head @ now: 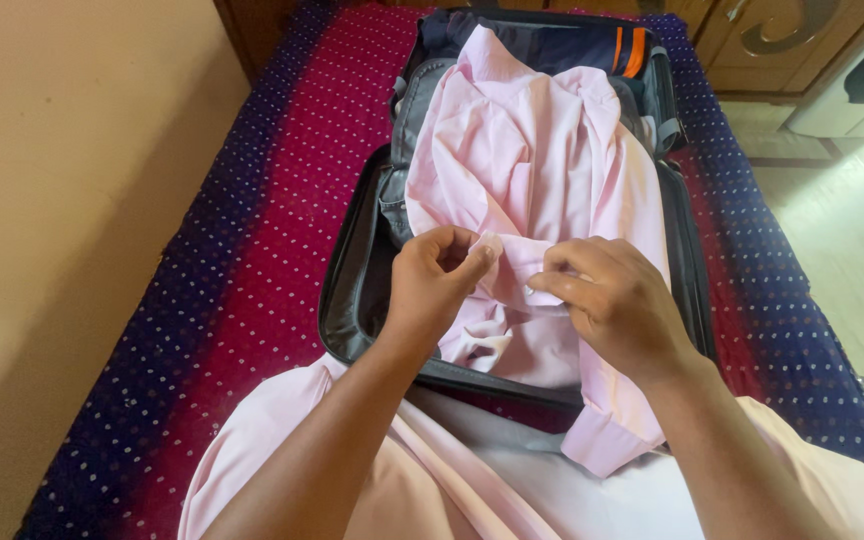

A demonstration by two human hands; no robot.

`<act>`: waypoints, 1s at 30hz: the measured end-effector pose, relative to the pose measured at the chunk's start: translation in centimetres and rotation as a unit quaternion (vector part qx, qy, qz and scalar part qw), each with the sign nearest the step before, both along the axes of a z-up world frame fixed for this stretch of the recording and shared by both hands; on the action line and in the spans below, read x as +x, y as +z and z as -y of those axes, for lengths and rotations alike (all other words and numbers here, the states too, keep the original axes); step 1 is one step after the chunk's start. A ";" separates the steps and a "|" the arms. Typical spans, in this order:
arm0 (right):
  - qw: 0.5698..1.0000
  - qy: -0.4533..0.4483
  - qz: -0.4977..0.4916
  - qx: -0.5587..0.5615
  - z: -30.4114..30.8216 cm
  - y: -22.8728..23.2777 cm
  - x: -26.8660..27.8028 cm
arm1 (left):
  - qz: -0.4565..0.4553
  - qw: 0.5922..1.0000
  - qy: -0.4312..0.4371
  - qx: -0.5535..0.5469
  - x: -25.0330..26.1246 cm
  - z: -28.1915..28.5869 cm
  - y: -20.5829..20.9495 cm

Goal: The person folds a pink shirt and places it inside a suitcase on a bed.

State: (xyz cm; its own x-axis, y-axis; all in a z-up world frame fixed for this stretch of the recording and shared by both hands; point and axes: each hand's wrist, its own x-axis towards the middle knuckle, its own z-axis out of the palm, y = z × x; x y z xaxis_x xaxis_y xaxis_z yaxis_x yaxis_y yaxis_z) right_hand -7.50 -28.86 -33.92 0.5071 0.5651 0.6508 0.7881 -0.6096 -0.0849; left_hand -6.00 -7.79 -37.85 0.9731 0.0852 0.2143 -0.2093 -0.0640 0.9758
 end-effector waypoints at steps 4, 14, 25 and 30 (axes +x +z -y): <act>1.000 -0.007 -0.002 0.001 -0.3 0.1 -0.2 | 0.017 0.998 -0.046 -0.036 0.0 0.3 -0.4; 0.999 0.015 0.000 0.049 -0.8 -0.4 -0.1 | -0.023 0.983 -0.174 -0.057 -0.1 0.1 -0.5; 0.960 -0.020 -0.185 0.211 -1.8 -1.7 -0.6 | -0.033 0.982 -0.184 -0.043 -0.1 0.1 -0.5; 0.933 -0.037 -0.251 0.257 -1.7 -2.4 -0.4 | -0.013 0.982 -0.184 -0.033 -0.1 0.2 -0.5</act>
